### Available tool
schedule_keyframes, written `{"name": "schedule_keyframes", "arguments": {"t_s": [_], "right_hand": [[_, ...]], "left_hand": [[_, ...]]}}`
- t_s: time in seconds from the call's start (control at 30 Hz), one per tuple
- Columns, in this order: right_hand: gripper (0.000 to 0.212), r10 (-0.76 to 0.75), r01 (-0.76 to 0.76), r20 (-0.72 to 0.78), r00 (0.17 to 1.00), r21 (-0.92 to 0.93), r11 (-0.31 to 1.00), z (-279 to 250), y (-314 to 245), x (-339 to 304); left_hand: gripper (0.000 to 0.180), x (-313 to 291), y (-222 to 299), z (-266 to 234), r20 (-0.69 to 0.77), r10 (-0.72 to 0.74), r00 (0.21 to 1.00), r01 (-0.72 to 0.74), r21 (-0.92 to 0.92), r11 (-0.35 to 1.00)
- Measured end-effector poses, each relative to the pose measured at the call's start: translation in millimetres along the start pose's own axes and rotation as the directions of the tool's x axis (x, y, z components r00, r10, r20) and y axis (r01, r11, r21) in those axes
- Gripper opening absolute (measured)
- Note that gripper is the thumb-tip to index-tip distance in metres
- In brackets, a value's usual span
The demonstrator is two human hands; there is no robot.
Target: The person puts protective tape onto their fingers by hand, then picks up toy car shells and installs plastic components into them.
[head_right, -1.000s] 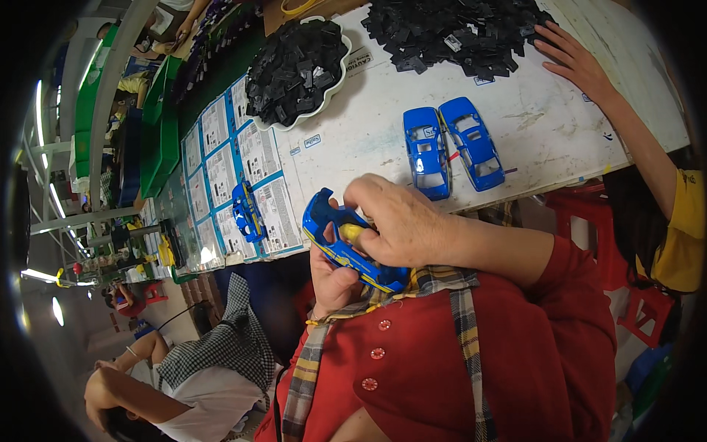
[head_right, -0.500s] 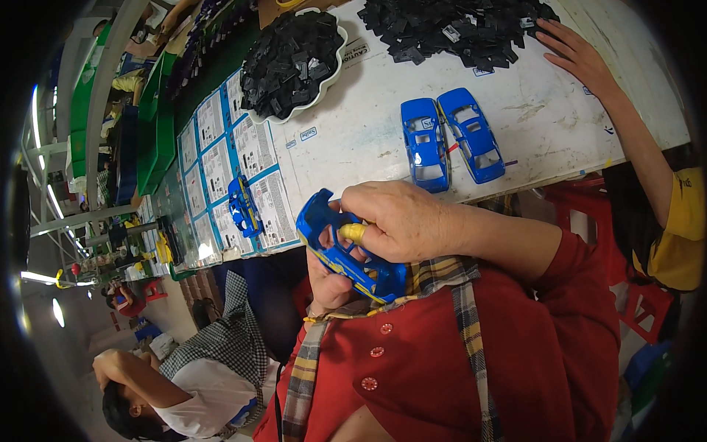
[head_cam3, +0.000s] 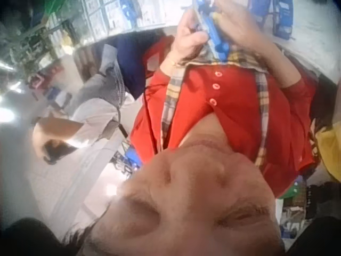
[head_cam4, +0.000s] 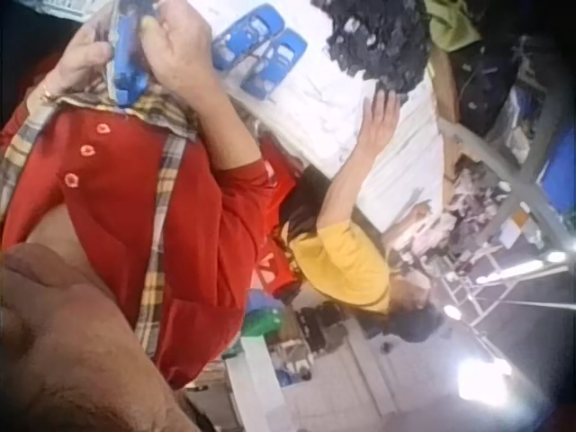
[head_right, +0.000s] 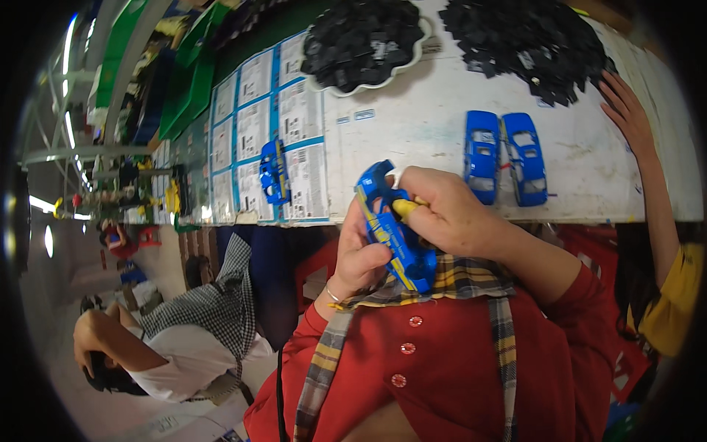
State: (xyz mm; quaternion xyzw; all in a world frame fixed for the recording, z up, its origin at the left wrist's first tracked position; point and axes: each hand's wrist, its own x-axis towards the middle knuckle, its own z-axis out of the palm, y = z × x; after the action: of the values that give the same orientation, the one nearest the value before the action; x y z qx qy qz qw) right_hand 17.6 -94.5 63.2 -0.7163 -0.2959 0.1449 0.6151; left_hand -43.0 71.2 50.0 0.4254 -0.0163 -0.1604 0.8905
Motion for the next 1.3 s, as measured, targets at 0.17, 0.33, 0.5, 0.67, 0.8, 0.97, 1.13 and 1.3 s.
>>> {"name": "schedule_keyframes", "arguments": {"t_s": [0.17, 0.33, 0.5, 0.67, 0.8, 0.97, 1.13, 1.3], "right_hand": [[0.010, 0.210, -0.216, 0.050, 0.976, 0.203, 0.955, 9, 13, 5], [0.019, 0.209, -0.207, 0.178, 0.962, -0.028, 0.978, 12, 8, 2], [0.025, 0.252, -0.225, 0.212, 0.944, -0.147, 0.963, 21, 8, 5], [0.024, 0.226, -0.172, 0.201, 0.953, -0.257, 0.951, 32, 17, 9], [0.021, 0.312, -0.247, 0.209, 0.927, -0.286, 0.926, 42, 20, 22], [0.016, 0.294, -0.211, 0.208, 0.933, -0.345, 0.915, 57, 22, 40], [0.014, 0.336, -0.235, 0.242, 0.910, -0.366, 0.901, 65, 30, 54], [0.012, 0.249, -0.140, 0.271, 0.930, -0.366, 0.920, 76, 38, 95]], "left_hand": [[0.081, -1, 39, -26, -0.157, 0.110, 0.981, -0.088, 0.141, 0.986], [0.053, -2, 124, -104, -0.378, 0.617, 0.690, -0.150, 0.759, 0.633], [0.062, -10, 162, -196, -0.507, 0.757, 0.413, 0.538, 0.806, 0.246], [0.066, -2, 169, -207, -0.645, 0.627, 0.436, 0.842, 0.538, -0.031], [0.068, -3, 154, -216, -0.199, 0.805, 0.560, 0.752, 0.531, -0.391], [0.079, 9, 130, -157, -0.239, 0.543, 0.805, 0.477, 0.805, -0.353], [0.073, 1, 117, -193, -0.350, 0.619, 0.703, 0.329, 0.932, 0.152], [0.041, -16, 99, -210, -0.555, 0.543, 0.630, -0.278, 0.492, 0.825]]}}
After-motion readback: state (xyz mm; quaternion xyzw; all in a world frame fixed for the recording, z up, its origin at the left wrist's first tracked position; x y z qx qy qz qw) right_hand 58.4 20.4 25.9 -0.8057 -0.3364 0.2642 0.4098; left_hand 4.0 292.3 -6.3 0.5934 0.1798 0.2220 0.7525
